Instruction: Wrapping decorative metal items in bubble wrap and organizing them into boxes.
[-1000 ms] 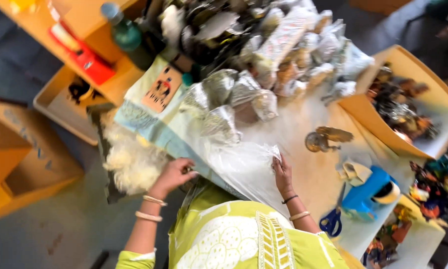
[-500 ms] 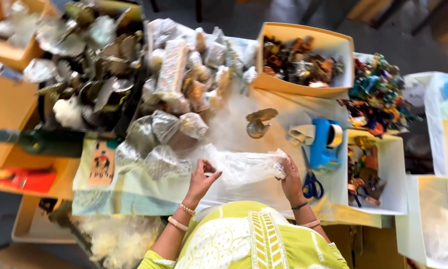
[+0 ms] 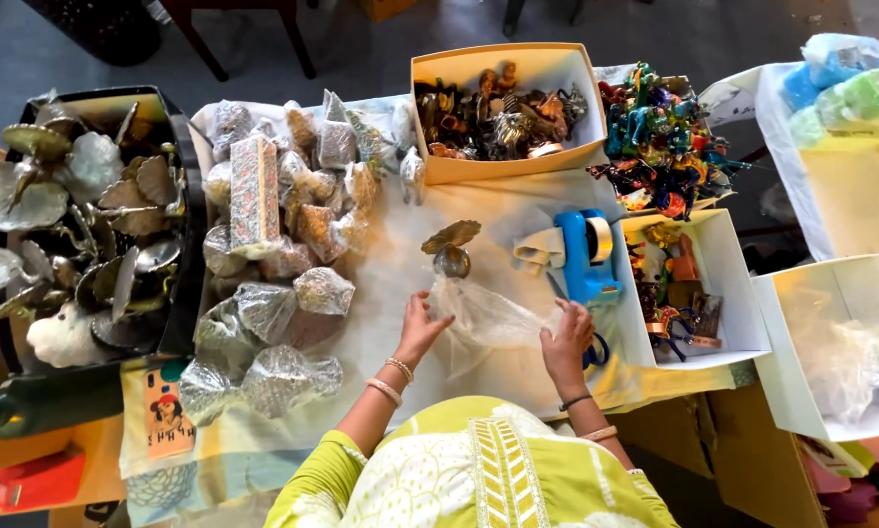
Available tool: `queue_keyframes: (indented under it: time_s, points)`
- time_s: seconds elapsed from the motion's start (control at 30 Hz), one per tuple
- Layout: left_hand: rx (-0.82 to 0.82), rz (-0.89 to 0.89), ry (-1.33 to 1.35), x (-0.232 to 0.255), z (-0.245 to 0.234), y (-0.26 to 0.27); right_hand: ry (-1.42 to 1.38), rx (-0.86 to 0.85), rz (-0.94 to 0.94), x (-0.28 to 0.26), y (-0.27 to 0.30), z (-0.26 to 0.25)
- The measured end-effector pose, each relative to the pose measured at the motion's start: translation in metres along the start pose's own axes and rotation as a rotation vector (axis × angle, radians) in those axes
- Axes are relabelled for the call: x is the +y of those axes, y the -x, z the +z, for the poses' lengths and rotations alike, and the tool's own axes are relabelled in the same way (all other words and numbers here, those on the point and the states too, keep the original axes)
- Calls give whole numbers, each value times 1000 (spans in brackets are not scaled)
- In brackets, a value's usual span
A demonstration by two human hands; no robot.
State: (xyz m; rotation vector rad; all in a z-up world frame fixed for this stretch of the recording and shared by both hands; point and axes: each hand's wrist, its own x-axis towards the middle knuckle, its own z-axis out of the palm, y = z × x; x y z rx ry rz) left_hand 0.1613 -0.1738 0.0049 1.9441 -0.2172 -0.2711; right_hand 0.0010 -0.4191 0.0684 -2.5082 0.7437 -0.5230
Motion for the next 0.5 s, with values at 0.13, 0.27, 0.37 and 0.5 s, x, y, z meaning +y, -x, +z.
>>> queue_keyframes:
  time_s: [0.13,0.27,0.37,0.5]
  points:
    - [-142,-239,-16,-25,17,2,39,42,-206,-59,-22,-18]
    - [-293,-270,284,-81,42,-2,-73,-164,-414,-64,-39,33]
    - [-355,-221,503,-65,35,0,-160,-361,-296,-61,-48,62]
    - [-357,-294,793,-40,18,0,-340,-384,-187,-78,-55,57]
